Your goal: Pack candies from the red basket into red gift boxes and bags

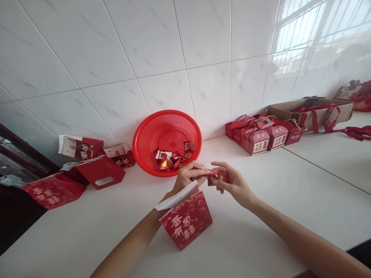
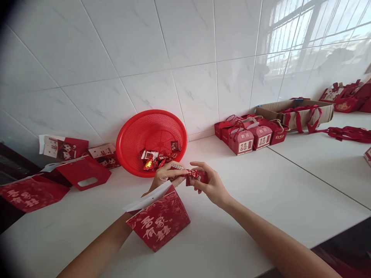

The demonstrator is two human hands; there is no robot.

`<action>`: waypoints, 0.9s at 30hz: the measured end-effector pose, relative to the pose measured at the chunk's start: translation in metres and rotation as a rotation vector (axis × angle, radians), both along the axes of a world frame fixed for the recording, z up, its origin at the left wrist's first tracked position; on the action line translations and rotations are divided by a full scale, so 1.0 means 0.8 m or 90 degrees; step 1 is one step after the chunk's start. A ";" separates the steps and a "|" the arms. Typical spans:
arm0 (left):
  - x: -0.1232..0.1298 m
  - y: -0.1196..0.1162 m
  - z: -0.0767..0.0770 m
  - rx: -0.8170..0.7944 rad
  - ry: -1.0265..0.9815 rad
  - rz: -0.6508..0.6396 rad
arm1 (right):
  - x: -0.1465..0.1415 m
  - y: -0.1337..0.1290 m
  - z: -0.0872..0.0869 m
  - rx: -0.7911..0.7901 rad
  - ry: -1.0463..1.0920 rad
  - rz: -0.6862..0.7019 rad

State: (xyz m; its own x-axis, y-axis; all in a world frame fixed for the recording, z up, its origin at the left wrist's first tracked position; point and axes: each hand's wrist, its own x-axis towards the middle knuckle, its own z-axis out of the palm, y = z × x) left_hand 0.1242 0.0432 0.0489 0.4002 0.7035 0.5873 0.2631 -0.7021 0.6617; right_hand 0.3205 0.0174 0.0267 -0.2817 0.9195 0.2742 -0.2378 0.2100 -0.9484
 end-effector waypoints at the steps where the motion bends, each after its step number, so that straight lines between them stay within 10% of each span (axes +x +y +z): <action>1: 0.000 0.000 0.002 -0.050 -0.008 -0.007 | -0.001 0.000 0.000 -0.002 -0.002 -0.004; 9: -0.001 0.008 0.018 -0.532 -0.234 -0.077 | -0.001 0.003 0.003 -0.107 0.028 -0.001; 27: 0.008 0.010 -0.003 -0.444 -0.176 -0.024 | 0.000 0.005 -0.001 -0.208 0.096 0.080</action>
